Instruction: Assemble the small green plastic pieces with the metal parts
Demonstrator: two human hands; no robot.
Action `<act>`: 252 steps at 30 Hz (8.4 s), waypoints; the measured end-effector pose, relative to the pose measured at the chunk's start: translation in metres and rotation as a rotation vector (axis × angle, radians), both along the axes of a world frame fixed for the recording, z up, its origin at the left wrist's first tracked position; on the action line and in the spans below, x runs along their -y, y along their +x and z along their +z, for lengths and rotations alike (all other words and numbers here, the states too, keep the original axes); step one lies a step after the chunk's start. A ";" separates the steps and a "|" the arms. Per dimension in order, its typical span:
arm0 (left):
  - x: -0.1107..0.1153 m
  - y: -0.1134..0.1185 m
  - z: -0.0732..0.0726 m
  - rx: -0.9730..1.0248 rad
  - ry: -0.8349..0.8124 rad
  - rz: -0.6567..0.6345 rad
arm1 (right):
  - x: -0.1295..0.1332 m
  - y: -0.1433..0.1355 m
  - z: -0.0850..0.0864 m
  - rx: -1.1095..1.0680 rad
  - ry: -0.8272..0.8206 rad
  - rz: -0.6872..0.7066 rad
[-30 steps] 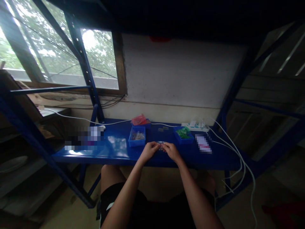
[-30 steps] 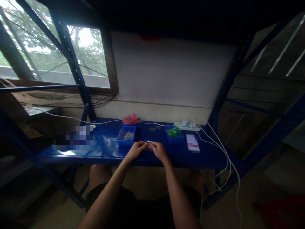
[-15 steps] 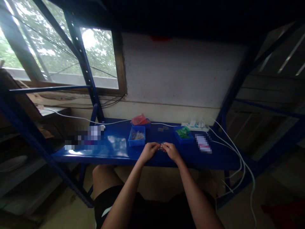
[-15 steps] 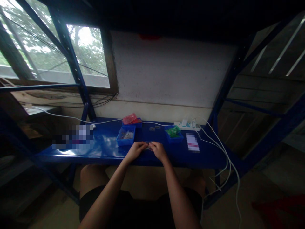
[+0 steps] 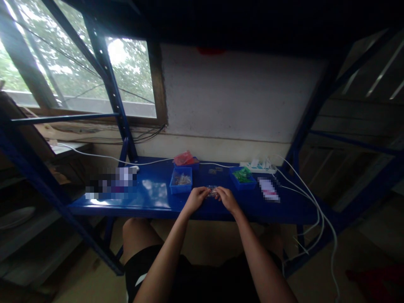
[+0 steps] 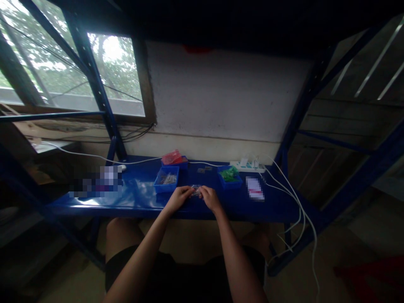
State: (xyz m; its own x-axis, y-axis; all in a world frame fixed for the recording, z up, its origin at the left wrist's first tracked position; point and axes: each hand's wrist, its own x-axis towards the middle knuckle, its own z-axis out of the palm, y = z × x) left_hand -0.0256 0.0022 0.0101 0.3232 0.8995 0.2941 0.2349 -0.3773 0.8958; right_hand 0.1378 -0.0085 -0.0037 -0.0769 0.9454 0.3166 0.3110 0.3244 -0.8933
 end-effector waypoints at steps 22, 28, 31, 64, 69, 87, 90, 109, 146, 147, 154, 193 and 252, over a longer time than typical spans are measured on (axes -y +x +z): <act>0.003 0.000 0.000 -0.069 0.019 -0.047 | -0.002 0.003 -0.007 0.038 0.030 0.012; 0.002 -0.001 -0.002 -0.083 0.039 -0.059 | 0.001 0.003 -0.003 0.070 0.030 0.000; 0.003 -0.001 -0.001 -0.077 0.056 -0.075 | 0.002 0.003 -0.001 0.072 0.019 0.004; -0.002 0.002 -0.001 0.109 -0.036 0.079 | 0.006 0.001 0.004 -0.181 -0.004 -0.001; 0.002 0.005 -0.004 0.070 0.007 0.128 | 0.003 0.001 0.001 -0.175 -0.006 0.015; 0.013 -0.024 0.001 -0.468 0.511 0.324 | -0.046 -0.001 -0.001 0.276 -0.050 -0.189; 0.011 -0.012 -0.014 -0.551 0.470 0.142 | -0.068 -0.004 0.014 0.510 -0.067 -0.270; 0.010 -0.016 -0.012 -0.250 0.241 0.070 | -0.075 -0.018 0.045 1.104 -0.066 -0.142; 0.004 -0.019 -0.009 -0.133 0.071 -0.027 | 0.000 0.000 -0.003 -0.170 -0.126 0.171; 0.003 -0.018 -0.009 -0.132 0.066 -0.028 | -0.002 0.000 -0.005 -0.166 -0.124 0.146; -0.002 -0.006 0.001 -0.069 0.057 -0.035 | -0.003 0.005 -0.007 -0.188 -0.081 0.053; 0.007 -0.010 0.000 -0.043 0.016 -0.055 | 0.004 -0.001 -0.001 -0.016 -0.004 0.088; 0.007 -0.009 0.002 0.100 -0.029 0.031 | 0.000 0.000 -0.002 -0.045 0.035 0.010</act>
